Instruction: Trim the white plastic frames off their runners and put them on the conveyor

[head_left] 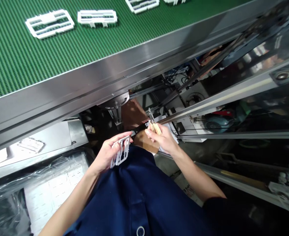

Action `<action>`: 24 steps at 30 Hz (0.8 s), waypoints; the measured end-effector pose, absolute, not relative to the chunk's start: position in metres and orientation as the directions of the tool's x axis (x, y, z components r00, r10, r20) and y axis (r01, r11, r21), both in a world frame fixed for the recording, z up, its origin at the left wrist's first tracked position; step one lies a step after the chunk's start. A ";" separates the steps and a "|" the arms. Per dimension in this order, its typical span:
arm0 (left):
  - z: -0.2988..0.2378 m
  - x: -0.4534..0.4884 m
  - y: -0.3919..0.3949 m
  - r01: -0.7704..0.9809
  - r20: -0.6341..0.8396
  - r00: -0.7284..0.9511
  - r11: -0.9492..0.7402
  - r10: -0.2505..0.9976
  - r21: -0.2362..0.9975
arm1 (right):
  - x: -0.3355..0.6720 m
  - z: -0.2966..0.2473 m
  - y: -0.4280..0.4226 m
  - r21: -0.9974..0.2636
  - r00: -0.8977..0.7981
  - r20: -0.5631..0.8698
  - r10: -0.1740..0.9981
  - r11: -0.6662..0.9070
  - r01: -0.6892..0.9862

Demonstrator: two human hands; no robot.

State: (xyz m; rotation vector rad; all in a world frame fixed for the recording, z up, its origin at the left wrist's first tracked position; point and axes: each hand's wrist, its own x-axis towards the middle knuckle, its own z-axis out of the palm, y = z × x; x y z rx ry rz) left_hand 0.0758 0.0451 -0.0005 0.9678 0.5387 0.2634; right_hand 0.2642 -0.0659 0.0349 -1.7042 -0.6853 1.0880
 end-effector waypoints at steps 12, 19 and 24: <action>0.010 0.073 0.031 0.173 0.256 0.752 -0.557 0.608 0.813 | 0.219 0.044 -0.057 -0.846 0.244 -0.356 0.902 -0.200 -0.494; 0.007 0.071 0.029 0.144 0.343 0.740 -0.635 0.578 0.759 | 0.211 0.037 -0.058 -0.786 0.273 -0.371 0.888 -0.143 -0.601; 0.010 0.077 0.026 0.092 0.205 0.722 -0.386 0.661 0.918 | 0.207 0.036 -0.056 -0.744 0.271 -0.417 0.868 -0.154 -0.651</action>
